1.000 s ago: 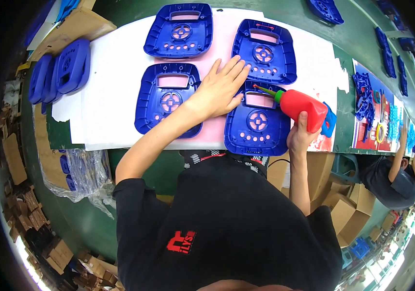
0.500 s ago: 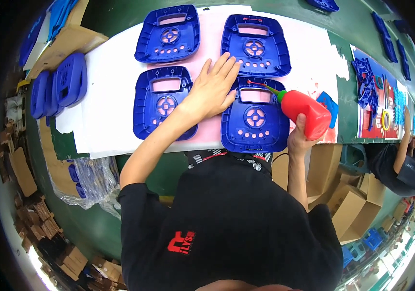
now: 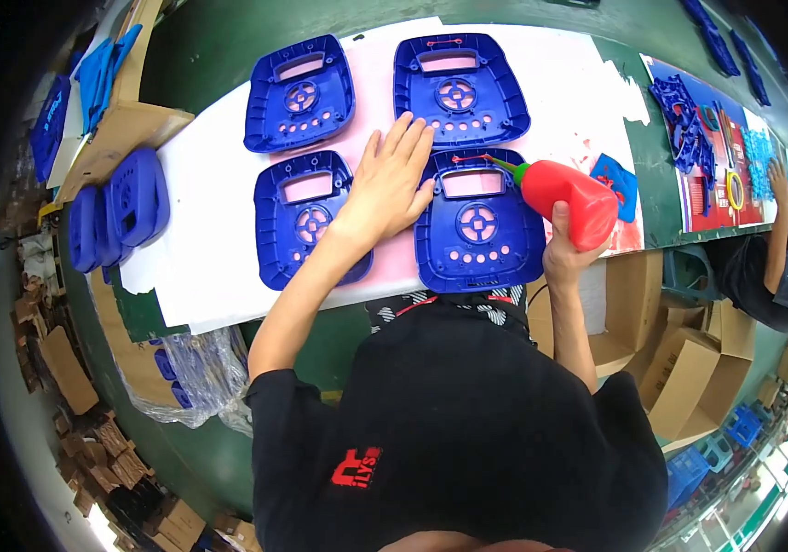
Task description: The person assembles blue plastic electronic housings by applying adhesive from a bottle and attaching small electronic components by hand.
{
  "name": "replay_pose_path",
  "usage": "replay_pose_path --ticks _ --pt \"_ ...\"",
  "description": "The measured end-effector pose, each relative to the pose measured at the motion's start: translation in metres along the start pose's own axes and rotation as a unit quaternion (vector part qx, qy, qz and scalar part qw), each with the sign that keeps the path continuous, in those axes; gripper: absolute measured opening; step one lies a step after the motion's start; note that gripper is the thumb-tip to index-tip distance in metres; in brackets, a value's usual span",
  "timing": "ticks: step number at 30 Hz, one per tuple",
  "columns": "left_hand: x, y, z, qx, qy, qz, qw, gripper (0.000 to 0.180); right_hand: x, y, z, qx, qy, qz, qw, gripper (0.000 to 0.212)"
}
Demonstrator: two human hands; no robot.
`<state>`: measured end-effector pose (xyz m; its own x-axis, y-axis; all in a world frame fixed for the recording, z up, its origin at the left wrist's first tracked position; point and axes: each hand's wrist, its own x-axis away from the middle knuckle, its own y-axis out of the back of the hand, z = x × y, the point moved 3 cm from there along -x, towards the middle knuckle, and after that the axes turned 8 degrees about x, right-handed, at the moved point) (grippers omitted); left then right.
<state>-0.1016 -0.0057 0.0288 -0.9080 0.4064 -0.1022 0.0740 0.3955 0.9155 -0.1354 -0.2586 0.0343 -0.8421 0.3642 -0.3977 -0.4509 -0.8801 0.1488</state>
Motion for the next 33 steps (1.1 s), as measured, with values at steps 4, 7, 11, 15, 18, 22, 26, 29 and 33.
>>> replay_pose_path --ticks 4,7,11,15,18,22,26,29,33 --pt "-0.001 0.0 -0.001 0.004 -0.007 -0.001 1.0 0.072 0.002 0.004 -0.011 0.032 -0.023 -0.024 0.999 0.043" --pt "-0.001 0.005 0.002 0.01 -0.011 -0.008 1.0 0.071 -0.003 -0.007 -0.008 0.057 -0.008 0.032 0.998 0.046" --pt "-0.002 0.005 -0.003 0.02 -0.021 0.0 1.0 0.069 -0.018 -0.007 -0.01 -0.158 -0.19 0.026 0.968 0.037" --pt "-0.001 0.009 -0.007 0.023 -0.014 0.007 1.0 0.068 -0.065 0.002 -0.028 -0.323 -0.368 0.066 0.87 0.037" --pt "0.0 0.011 -0.012 0.032 -0.008 0.016 0.999 0.067 -0.134 0.015 -0.02 -0.195 -0.397 0.18 0.879 0.049" --pt "-0.004 0.012 -0.013 0.028 0.002 0.019 0.999 0.067 -0.221 0.017 -0.041 0.158 -0.227 0.35 0.895 0.066" --pt "-0.002 0.011 -0.015 0.036 0.012 0.029 0.999 0.066 -0.238 0.002 -0.101 0.36 -0.136 0.421 0.822 0.076" --pt "-0.005 0.011 -0.011 0.031 0.029 0.026 0.999 0.067 -0.238 -0.01 -0.109 0.437 -0.029 0.417 0.796 0.094" --pt "-0.005 0.015 -0.011 0.04 0.007 0.011 0.999 0.068 -0.268 0.023 -0.109 0.564 0.256 0.367 0.694 0.051"
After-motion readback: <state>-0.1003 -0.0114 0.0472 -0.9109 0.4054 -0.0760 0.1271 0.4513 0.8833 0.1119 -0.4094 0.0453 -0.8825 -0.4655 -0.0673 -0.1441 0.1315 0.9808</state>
